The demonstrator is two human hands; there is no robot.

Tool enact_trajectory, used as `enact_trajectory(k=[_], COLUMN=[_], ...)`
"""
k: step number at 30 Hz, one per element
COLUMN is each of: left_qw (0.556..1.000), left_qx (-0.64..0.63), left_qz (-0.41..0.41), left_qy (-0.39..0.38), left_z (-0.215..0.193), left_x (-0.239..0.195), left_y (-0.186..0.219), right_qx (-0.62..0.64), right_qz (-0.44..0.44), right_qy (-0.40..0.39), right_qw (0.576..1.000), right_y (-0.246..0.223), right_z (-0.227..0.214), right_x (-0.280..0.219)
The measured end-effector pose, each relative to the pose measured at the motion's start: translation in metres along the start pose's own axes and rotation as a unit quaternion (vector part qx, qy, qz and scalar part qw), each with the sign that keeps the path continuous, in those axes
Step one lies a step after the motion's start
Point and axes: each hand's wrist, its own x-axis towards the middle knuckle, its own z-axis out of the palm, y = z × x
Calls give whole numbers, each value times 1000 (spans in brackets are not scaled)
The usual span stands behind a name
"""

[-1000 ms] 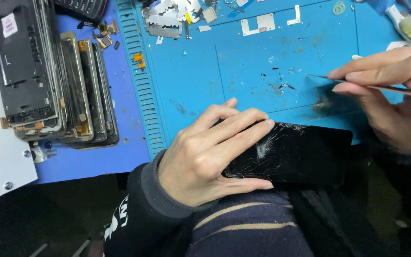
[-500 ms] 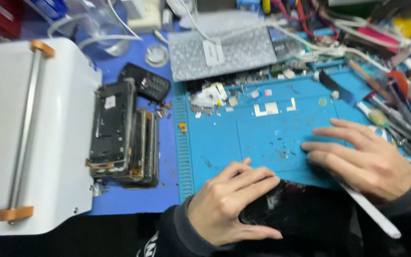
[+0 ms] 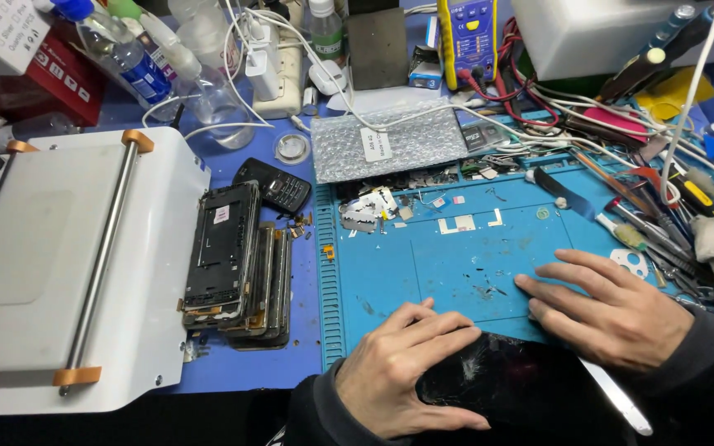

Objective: Repairing a cracked phone screen by removing broken glass and adhesive residue using hand tools.

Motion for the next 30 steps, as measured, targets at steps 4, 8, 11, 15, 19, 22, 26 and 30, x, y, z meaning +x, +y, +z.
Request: enact_trajectory(k=[4, 8, 11, 15, 19, 22, 26, 30], left_qw=[1000, 1000, 1000, 1000, 1000, 1000, 1000, 999], left_qx=[5, 7, 7, 8, 7, 3, 0, -27], left_qz=[0, -1, 0, 1, 2, -8, -9, -21], left_qy=[3, 5, 4, 6, 7, 12, 23, 17], left_z=[0, 1, 1, 0, 1, 2, 2, 0], left_x=[0, 1, 0, 1, 1, 1, 4, 10], left_y=[0, 0, 0, 0, -1, 0, 1, 2], right_qx=[1, 16, 49, 142, 253, 361, 568, 569], right_qz=[-5, 2, -7, 72, 221, 213, 297, 325], right_qy=[-12, -16, 41, 32, -38, 88, 268, 258], right_qw=[1000, 1000, 998, 987, 941, 904, 720, 710], right_y=[-2, 0, 4, 7, 11, 0, -22, -20], right_z=[1, 6, 9, 14, 22, -4, -25, -15], right_x=[-3, -14, -21, -25, -37, -17, 4, -1])
